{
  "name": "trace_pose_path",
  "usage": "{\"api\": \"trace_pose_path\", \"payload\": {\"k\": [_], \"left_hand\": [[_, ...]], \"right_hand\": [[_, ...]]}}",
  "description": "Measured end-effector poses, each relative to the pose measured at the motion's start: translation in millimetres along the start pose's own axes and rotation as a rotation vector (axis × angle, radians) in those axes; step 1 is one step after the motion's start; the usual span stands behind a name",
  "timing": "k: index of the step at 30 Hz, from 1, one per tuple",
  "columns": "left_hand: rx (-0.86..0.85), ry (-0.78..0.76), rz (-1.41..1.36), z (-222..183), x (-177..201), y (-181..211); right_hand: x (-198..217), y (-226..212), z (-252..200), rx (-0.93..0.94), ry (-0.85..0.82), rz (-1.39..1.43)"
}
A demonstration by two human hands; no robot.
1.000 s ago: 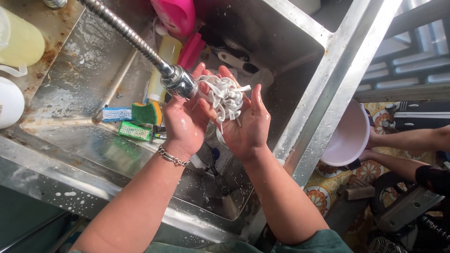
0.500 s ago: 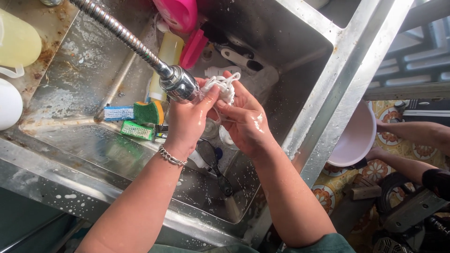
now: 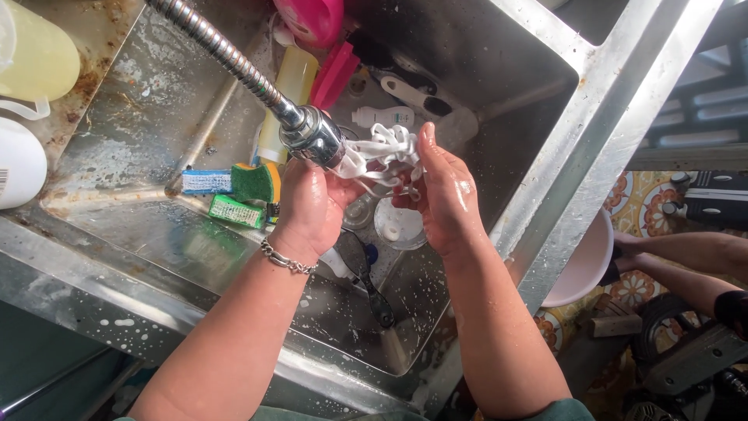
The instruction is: Cleaning white shoelaces in a sink using soap, a brush, and running water.
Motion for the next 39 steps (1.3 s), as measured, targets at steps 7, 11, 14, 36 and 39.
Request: {"api": "trace_pose_path", "payload": {"k": [7, 11, 14, 36, 39], "left_hand": [[-0.004, 0.054, 0.014, 2.7, 7.1, -2.7], [-0.059, 0.063, -0.017, -15.3, -7.4, 15.5], [-0.09, 0.089, -0.014, 15.5, 27.8, -6.2], [-0.192, 0.253, -0.122, 15.1, 33.0, 25.7], [-0.237, 0.223, -0.206, -15.0, 22.8, 64.6]], "right_hand": [[-10.1, -8.7, -6.8, -0.038, 0.004, -0.042], [-18.7, -2.2, -8.0, -0.069, -0.017, -0.105], [-13.7, 16.9, 4.3, -0.075, -0.044, -0.111], [-24.0, 22.0, 21.4, 0.169, -0.138, -0.131], [-43.9, 38.8, 21.5, 0.195, -0.201, -0.037]]}}
Point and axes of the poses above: each hand's wrist, its own z-axis towards the middle knuckle, its own x-axis out of the back of the hand, y = z × x, the point moved 3 cm from there along z, towards the middle knuckle, and after that the axes turned 10 degrees about x, right-handed, at the moved point
